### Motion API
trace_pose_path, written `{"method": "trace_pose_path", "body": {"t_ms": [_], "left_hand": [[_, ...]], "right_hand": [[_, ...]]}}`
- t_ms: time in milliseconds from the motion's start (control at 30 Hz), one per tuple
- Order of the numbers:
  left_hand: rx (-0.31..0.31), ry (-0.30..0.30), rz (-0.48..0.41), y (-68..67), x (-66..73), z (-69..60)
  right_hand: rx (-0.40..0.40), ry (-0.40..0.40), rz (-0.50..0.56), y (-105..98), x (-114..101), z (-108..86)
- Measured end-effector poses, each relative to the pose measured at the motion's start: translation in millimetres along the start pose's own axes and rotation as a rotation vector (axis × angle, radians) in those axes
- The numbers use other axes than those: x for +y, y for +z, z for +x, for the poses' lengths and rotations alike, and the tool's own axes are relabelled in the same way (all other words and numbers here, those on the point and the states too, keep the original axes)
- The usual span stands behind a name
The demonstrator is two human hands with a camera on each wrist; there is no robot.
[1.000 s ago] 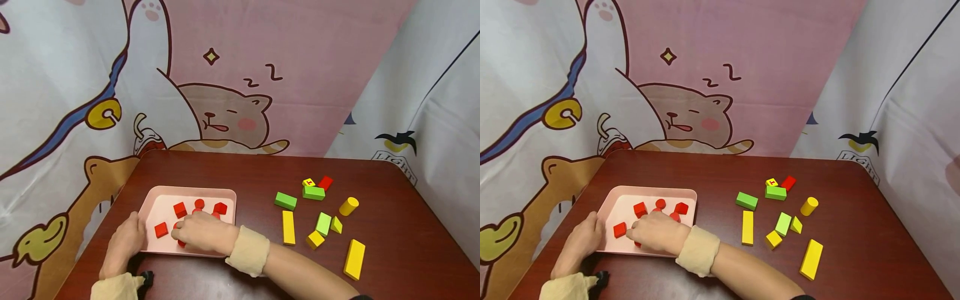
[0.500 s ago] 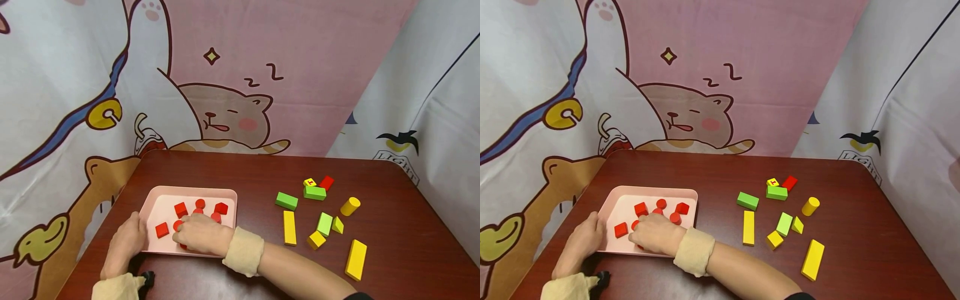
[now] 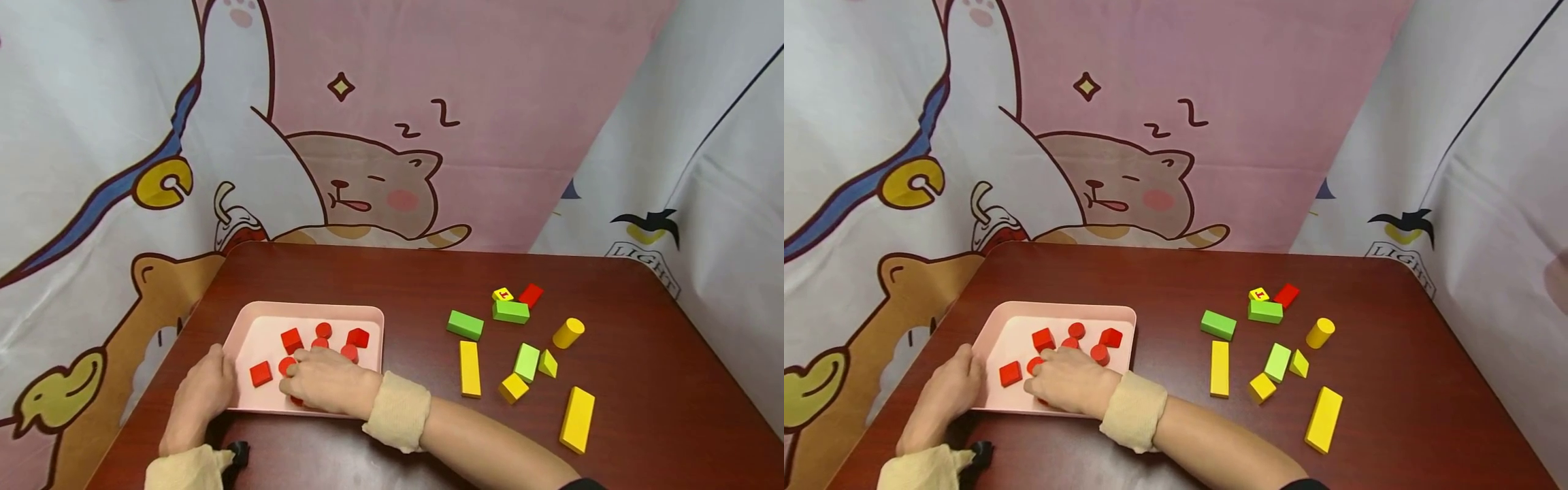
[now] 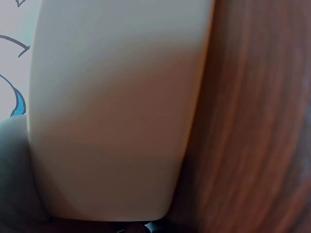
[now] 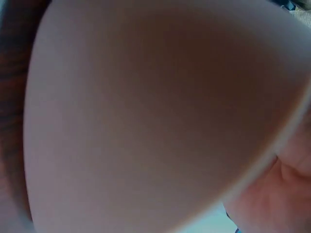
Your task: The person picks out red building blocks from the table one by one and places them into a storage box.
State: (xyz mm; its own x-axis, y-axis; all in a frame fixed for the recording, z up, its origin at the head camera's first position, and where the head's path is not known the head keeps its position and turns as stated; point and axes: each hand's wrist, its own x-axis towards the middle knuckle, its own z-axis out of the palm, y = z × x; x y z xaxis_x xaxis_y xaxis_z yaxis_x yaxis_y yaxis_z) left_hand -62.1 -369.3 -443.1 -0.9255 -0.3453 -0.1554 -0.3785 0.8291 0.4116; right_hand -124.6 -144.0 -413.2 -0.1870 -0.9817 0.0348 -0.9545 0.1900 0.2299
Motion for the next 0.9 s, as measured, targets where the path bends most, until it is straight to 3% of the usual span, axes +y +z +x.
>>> {"method": "trace_pose_path", "body": {"t_ms": [300, 533, 767, 900], "left_hand": [[-0.038, -0.019, -0.016, -3.3, 0.4, 1.4], [-0.012, -0.002, -0.006, -3.3, 0.5, 0.9], [-0.030, -0.006, -0.012, -2.6, 0.7, 1.7], [-0.046, -0.022, -0.023, -2.4, 0.4, 1.4]], "right_hand": [[0.021, 0.002, 0.046, -5, 4, -9.5], [0.082, 0.050, 0.071, -20, 8, -22.9], [0.213, 0.102, 0.144, -24, 14, -53.5], [0.242, 0.144, 0.197, -18, 21, -75.9]]}}
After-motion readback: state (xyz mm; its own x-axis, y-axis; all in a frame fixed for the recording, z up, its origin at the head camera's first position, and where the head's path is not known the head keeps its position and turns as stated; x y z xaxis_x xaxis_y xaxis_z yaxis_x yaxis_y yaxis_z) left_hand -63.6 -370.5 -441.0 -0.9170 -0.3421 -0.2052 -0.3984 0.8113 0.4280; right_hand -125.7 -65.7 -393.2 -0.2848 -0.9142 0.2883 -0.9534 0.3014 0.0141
